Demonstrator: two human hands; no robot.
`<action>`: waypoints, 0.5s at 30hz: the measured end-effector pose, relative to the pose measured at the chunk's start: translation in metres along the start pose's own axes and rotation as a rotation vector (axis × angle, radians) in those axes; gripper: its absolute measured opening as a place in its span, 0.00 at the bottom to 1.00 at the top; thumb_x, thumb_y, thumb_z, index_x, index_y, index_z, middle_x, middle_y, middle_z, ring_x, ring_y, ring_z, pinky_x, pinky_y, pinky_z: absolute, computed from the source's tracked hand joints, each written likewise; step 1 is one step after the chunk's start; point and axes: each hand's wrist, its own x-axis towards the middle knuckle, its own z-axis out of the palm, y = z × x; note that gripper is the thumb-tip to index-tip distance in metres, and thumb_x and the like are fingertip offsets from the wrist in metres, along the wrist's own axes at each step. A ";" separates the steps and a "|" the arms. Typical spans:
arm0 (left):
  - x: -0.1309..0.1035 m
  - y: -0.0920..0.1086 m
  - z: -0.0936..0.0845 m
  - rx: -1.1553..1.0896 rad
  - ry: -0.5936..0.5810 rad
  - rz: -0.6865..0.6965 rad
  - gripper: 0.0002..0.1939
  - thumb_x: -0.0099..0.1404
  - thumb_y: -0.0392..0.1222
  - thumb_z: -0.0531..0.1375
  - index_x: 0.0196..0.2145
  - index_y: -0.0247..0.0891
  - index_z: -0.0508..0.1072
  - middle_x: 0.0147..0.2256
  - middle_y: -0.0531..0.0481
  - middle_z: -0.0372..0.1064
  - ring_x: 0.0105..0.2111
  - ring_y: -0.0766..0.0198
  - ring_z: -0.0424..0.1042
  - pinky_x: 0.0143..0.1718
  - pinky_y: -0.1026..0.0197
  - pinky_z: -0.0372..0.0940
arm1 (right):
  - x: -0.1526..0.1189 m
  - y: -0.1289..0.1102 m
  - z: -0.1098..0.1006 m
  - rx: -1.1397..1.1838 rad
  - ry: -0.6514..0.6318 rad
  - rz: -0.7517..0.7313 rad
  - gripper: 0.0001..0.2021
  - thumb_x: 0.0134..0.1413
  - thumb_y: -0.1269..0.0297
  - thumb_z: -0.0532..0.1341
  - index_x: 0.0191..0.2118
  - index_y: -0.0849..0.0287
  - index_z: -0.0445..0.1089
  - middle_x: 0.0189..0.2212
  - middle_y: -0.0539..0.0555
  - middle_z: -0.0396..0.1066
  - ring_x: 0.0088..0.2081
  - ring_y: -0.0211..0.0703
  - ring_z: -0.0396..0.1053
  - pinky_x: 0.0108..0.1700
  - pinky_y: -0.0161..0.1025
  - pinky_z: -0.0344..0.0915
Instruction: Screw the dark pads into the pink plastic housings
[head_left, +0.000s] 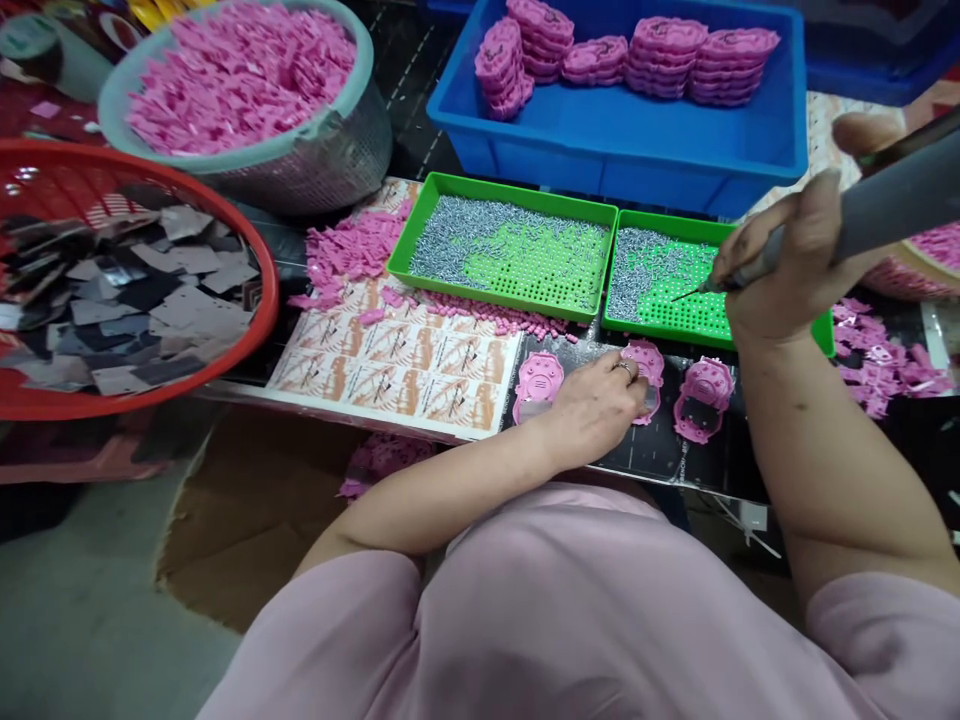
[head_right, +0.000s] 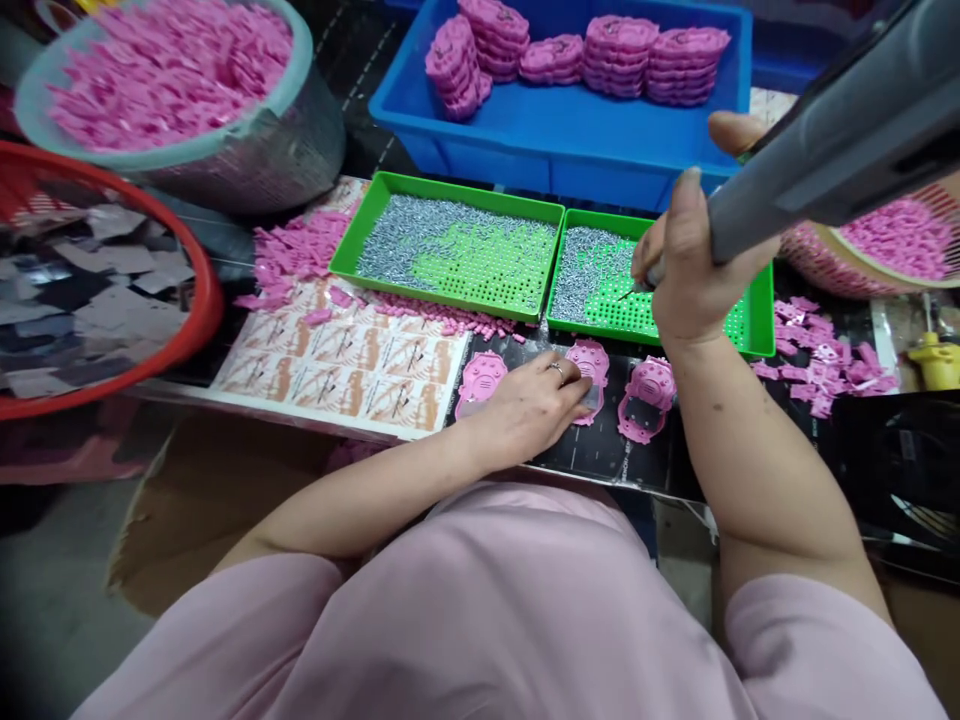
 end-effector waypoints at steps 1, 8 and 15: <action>-0.001 -0.001 -0.001 -0.010 0.005 0.002 0.13 0.70 0.43 0.55 0.42 0.31 0.74 0.39 0.42 0.70 0.42 0.55 0.66 0.43 0.57 0.63 | -0.003 0.002 0.009 0.020 0.080 -0.082 0.19 0.53 0.46 0.62 0.45 0.49 0.59 0.14 0.39 0.56 0.15 0.31 0.57 0.18 0.35 0.58; -0.003 -0.007 -0.003 -0.047 0.005 0.039 0.12 0.70 0.41 0.55 0.42 0.32 0.75 0.39 0.43 0.70 0.42 0.56 0.66 0.46 0.57 0.63 | -0.004 0.006 0.018 0.009 0.123 -0.129 0.11 0.56 0.55 0.62 0.42 0.49 0.62 0.13 0.41 0.57 0.14 0.34 0.58 0.16 0.38 0.57; -0.003 -0.010 -0.004 -0.114 -0.061 0.047 0.11 0.70 0.38 0.54 0.43 0.32 0.74 0.42 0.42 0.70 0.45 0.56 0.65 0.47 0.56 0.63 | -0.007 0.003 0.020 -0.041 0.142 -0.140 0.13 0.53 0.49 0.63 0.37 0.49 0.62 0.16 0.42 0.54 0.14 0.33 0.58 0.17 0.39 0.56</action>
